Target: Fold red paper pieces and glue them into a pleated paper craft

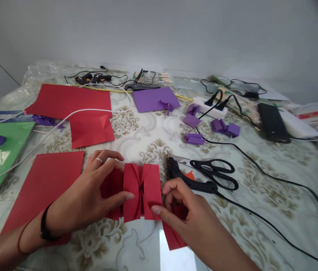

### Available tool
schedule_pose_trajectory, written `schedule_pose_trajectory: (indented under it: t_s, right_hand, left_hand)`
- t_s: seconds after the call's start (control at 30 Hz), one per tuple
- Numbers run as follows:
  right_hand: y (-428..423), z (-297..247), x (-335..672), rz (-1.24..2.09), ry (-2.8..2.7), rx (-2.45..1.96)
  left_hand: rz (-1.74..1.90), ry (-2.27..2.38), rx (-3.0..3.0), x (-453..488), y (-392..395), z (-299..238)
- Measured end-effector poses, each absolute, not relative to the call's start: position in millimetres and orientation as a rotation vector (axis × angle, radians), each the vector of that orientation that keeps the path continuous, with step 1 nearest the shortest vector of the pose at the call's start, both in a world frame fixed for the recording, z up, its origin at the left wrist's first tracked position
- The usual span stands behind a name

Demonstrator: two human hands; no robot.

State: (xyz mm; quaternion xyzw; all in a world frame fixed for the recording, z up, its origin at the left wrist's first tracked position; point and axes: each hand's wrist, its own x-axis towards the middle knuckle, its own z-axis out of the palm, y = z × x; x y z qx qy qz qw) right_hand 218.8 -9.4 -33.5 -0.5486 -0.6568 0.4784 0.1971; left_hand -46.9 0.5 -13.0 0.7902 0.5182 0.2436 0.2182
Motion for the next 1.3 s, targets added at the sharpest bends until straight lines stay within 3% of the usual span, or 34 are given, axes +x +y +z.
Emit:
schedule_pose_trajectory:
  t_s: [0.7, 1.3]
  right_hand:
    - [-9, -38, 217, 1.236, -2.060, -1.312]
    - [-3, -19, 239, 1.087, -2.264, -1.347]
  left_hand:
    - [0.470, 1.391, 2.445, -48, 6, -25]
    - [0.420, 1.595, 2.148, -65, 19, -4]
